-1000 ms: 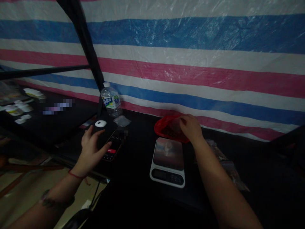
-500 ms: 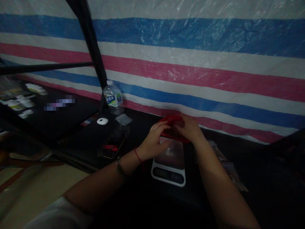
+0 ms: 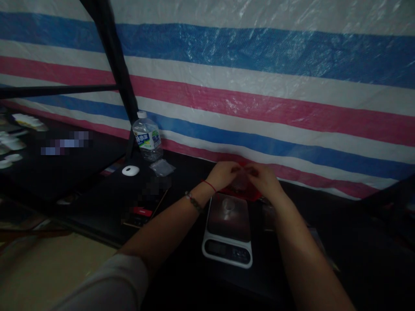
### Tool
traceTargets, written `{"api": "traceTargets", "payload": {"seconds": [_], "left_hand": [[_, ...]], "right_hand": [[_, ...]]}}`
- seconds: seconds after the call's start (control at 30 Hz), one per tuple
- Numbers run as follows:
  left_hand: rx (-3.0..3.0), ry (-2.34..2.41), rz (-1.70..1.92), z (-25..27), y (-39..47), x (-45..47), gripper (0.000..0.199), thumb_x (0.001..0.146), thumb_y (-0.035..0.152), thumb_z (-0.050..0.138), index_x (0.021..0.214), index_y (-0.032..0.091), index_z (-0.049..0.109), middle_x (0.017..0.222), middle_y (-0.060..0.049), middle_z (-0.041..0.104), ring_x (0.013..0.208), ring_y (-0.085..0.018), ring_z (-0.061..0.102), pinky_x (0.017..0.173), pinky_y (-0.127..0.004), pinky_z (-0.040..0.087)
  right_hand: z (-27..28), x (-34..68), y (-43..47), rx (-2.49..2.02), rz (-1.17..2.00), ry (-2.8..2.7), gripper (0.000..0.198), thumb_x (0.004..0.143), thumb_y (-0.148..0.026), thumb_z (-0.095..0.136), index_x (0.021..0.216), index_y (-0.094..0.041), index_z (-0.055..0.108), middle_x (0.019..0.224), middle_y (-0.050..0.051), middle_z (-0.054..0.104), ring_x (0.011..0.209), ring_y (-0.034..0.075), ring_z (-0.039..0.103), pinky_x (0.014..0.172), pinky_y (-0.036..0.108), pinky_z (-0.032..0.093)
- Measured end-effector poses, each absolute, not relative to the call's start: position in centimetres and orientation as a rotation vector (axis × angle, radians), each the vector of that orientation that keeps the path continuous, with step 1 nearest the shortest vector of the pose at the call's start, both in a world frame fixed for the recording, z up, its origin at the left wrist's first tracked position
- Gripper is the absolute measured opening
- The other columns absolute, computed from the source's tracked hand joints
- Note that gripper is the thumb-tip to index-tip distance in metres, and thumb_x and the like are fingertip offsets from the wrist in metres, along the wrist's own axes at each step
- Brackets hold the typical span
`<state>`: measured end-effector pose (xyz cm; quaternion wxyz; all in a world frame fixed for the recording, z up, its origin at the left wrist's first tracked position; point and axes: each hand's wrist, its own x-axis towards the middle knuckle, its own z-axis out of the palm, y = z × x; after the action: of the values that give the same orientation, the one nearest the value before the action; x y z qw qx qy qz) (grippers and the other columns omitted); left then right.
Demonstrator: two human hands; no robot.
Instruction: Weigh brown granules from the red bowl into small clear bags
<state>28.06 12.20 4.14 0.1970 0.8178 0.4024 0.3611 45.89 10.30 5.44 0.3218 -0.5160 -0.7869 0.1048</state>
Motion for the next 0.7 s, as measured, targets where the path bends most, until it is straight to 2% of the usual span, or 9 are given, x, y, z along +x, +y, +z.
{"api": "traceTargets", "payload": {"seconds": [0.1, 0.23, 0.37, 0.57, 0.7], "left_hand": [[2.141, 1.154, 1.060, 3.7, 12.6, 27.8, 0.015, 0.079, 0.022, 0.060, 0.088, 0.018, 0.071, 0.088, -0.003, 0.072, 0.081, -0.015, 0.064, 0.076, -0.025, 0.049], [1.981, 1.166, 1.129, 3.4, 12.7, 27.7, 0.016, 0.080, 0.027, 0.061, 0.086, 0.016, 0.070, 0.085, -0.003, 0.071, 0.075, -0.014, 0.064, 0.070, -0.024, 0.049], [2.050, 1.199, 1.173, 3.3, 12.4, 27.8, 0.017, 0.083, 0.028, 0.057, 0.087, 0.016, 0.069, 0.085, -0.003, 0.070, 0.076, -0.014, 0.063, 0.073, -0.025, 0.048], [2.145, 1.128, 1.019, 2.7, 12.4, 27.5, 0.030, 0.074, 0.028, 0.067, 0.102, 0.018, 0.066, 0.093, -0.003, 0.070, 0.082, -0.016, 0.064, 0.075, -0.025, 0.049], [2.106, 1.239, 0.958, 2.0, 12.8, 27.3, 0.013, 0.076, 0.025, 0.064, 0.085, 0.018, 0.070, 0.084, -0.003, 0.071, 0.077, -0.015, 0.064, 0.074, -0.025, 0.049]], "right_hand": [[5.4, 46.6, 10.5, -1.416, 0.243, -2.071, 0.027, 0.076, -0.012, 0.053, 0.096, -0.018, 0.070, 0.094, 0.006, 0.071, 0.083, 0.019, 0.065, 0.075, 0.030, 0.049], [5.5, 47.0, 10.7, -1.493, 0.161, -2.141, 0.020, 0.078, -0.014, 0.053, 0.084, -0.019, 0.072, 0.087, 0.007, 0.072, 0.079, 0.021, 0.065, 0.073, 0.031, 0.048], [5.4, 46.3, 10.6, -1.404, 0.230, -2.195, 0.023, 0.079, -0.015, 0.053, 0.093, -0.020, 0.071, 0.093, 0.006, 0.072, 0.082, 0.020, 0.066, 0.074, 0.030, 0.048], [5.4, 46.4, 10.5, -1.449, 0.187, -2.135, 0.021, 0.081, -0.019, 0.052, 0.085, -0.020, 0.072, 0.086, 0.006, 0.073, 0.078, 0.021, 0.066, 0.071, 0.030, 0.047], [5.7, 47.3, 10.6, -1.416, 0.197, -2.039, 0.023, 0.079, -0.019, 0.051, 0.089, -0.019, 0.071, 0.090, 0.006, 0.073, 0.080, 0.020, 0.066, 0.074, 0.030, 0.047]]}}
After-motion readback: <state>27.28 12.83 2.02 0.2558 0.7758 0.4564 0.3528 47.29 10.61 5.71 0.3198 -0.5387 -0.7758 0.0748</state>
